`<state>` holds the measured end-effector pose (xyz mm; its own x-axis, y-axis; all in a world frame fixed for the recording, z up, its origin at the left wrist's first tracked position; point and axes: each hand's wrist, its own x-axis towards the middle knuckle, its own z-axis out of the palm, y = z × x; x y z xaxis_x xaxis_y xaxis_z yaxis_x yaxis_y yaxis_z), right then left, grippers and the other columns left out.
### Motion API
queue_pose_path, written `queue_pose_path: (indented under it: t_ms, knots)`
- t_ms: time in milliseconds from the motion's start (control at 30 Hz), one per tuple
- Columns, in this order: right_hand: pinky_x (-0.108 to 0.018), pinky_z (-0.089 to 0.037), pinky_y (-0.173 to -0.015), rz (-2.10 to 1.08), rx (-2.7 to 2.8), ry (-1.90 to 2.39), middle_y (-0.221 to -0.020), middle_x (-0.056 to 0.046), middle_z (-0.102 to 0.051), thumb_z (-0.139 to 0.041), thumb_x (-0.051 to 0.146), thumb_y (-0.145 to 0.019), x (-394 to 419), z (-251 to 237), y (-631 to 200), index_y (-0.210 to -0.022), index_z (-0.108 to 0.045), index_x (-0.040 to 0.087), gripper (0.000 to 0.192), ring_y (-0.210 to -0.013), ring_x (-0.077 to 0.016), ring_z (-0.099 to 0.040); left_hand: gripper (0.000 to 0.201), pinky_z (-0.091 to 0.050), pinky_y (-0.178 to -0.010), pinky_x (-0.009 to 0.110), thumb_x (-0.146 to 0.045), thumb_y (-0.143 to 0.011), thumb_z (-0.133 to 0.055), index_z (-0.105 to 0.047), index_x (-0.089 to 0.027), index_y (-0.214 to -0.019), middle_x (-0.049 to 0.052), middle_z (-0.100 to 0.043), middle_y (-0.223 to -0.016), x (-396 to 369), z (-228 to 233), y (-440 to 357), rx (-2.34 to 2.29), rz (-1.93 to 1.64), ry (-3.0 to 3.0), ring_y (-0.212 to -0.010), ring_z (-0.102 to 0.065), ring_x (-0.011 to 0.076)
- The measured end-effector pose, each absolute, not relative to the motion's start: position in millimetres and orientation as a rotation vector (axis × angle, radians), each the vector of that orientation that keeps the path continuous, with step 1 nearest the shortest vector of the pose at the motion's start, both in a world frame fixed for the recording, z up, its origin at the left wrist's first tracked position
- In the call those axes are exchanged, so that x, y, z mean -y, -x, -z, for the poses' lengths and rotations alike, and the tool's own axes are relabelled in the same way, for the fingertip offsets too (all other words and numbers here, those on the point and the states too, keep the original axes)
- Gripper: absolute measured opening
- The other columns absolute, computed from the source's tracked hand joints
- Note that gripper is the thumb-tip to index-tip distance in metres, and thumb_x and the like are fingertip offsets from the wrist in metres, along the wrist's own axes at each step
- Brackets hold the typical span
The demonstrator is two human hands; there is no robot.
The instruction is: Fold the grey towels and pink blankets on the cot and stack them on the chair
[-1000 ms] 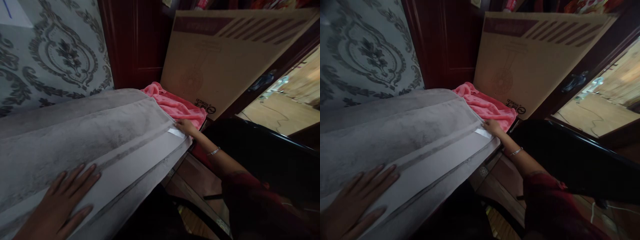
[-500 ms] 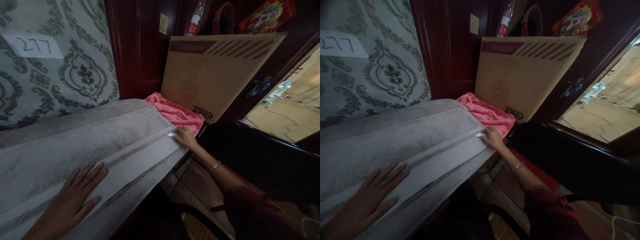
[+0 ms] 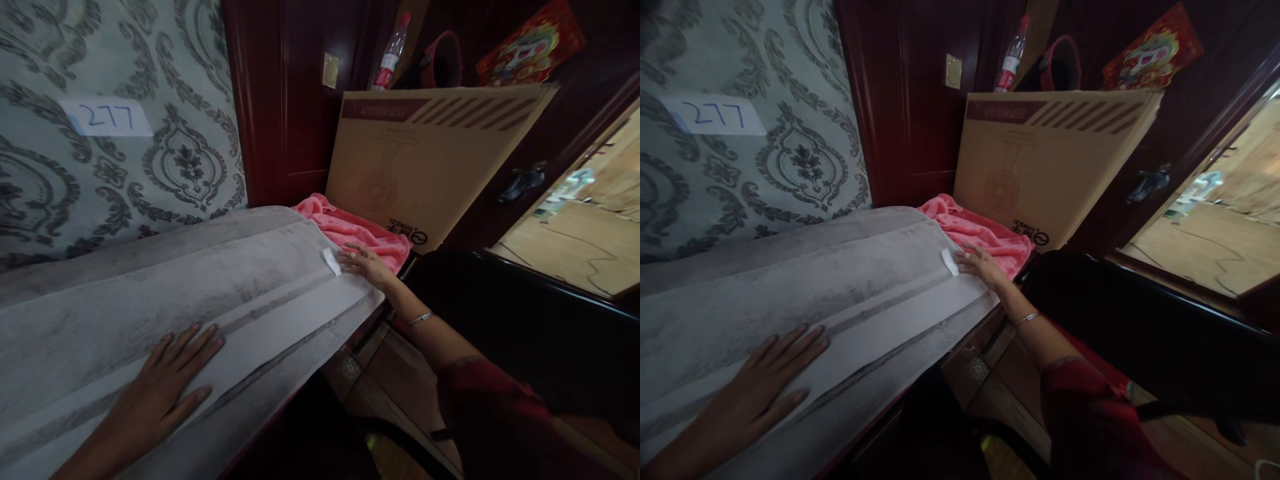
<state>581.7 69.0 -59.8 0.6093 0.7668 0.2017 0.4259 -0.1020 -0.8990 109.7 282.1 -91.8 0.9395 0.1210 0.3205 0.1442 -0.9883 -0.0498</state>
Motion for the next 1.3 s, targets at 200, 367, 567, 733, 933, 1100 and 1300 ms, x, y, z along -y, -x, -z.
queue_pose_path:
  t_ms: [200, 367, 567, 733, 933, 1100, 1300]
  knots:
    - [-0.046, -0.053, -0.096, -0.161, 1.168, 1.856, -0.104, -0.01, -0.074, -0.051, 0.028, -0.089, -65.0, 83.8, -561.9, -0.103, -0.07, 0.02, 0.025, -0.101, -0.0252, -0.068, 0.075, -0.021, -0.125, 0.052, -0.054, -0.094, -0.054, -0.02, -0.042, -0.161, 0.0, -0.037, -0.163, -280.8, 91.5, -109.6, 0.199, 0.505, 3.022, -0.15, -0.036, 0.0285]
    - [-0.051, -0.046, -0.105, 0.128, 1.562, 2.161, -0.141, -0.013, -0.061, -0.043, 0.02, -0.091, -64.4, 102.4, -545.2, -0.135, -0.064, 0.018, 0.048, -0.127, -0.0306, -0.055, 0.073, -0.021, -0.124, 0.055, -0.053, -0.097, -0.051, -0.019, -0.04, -0.161, 0.002, -0.034, -0.165, -278.9, 88.5, -110.2, 0.215, 0.438, 3.054, -0.151, -0.033, 0.0302]
    - [-0.056, -0.053, -0.092, 0.156, 1.653, 2.279, -0.119, -0.022, -0.07, -0.04, 0.027, -0.088, -54.8, 101.3, -555.5, -0.135, -0.064, 0.026, 0.052, -0.112, -0.0372, -0.064, 0.067, -0.015, -0.124, 0.06, -0.057, -0.099, -0.043, -0.032, -0.029, -0.159, 0.008, -0.029, -0.167, -250.6, 67.1, -114.2, 0.37, 0.123, 3.236, -0.155, -0.021, 0.0329]
    - [-0.062, -0.044, -0.1, 0.374, 1.911, 1.826, -0.138, -0.018, -0.06, -0.039, 0.048, -0.093, -103.3, 120.0, -520.9, -0.154, -0.033, 0.05, 0.061, -0.139, -0.0369, -0.044, 0.07, -0.007, -0.125, 0.056, -0.061, -0.098, -0.043, -0.036, -0.024, -0.157, 0.011, -0.023, -0.169, -242.2, 70.5, -112.4, 0.466, 0.064, 3.286, -0.157, -0.014, 0.0304]
    - [-0.067, -0.044, -0.1, 0.362, 2.196, 1.73, -0.16, -0.007, -0.04, -0.027, 0.056, -0.099, -122.4, 152.0, -440.1, -0.162, -0.018, 0.042, 0.065, -0.143, -0.0398, -0.041, 0.067, -0.013, -0.125, 0.055, -0.059, -0.1, -0.04, -0.037, -0.024, -0.157, 0.011, -0.029, -0.167, -235.3, 81.4, -87.8, 0.798, 0.187, 3.147, -0.156, -0.019, 0.0295]
    - [-0.066, -0.042, -0.102, 0.355, 2.233, 1.742, -0.162, -0.006, -0.038, -0.021, 0.059, -0.098, -119.0, 159.3, -448.9, -0.162, -0.019, 0.039, 0.068, -0.146, -0.0385, -0.037, 0.064, -0.013, -0.124, 0.06, -0.059, -0.099, -0.04, -0.038, -0.029, -0.156, 0.009, -0.028, -0.167, -240.6, 76.5, -9.6, 1.341, 0.181, 2.914, -0.156, -0.019, 0.0311]
    - [-0.065, -0.039, -0.103, 0.34, 2.202, 1.752, -0.162, -0.005, -0.038, -0.024, 0.06, -0.096, -122.7, 162.6, -450.0, -0.163, -0.017, 0.04, 0.07, -0.146, -0.0373, -0.037, 0.067, -0.017, -0.123, 0.061, -0.052, -0.101, -0.037, -0.028, -0.023, -0.161, 0.01, -0.019, -0.169, -239.0, 66.0, 93.8, 1.97, 0.052, 2.556, -0.156, -0.017, 0.0327]
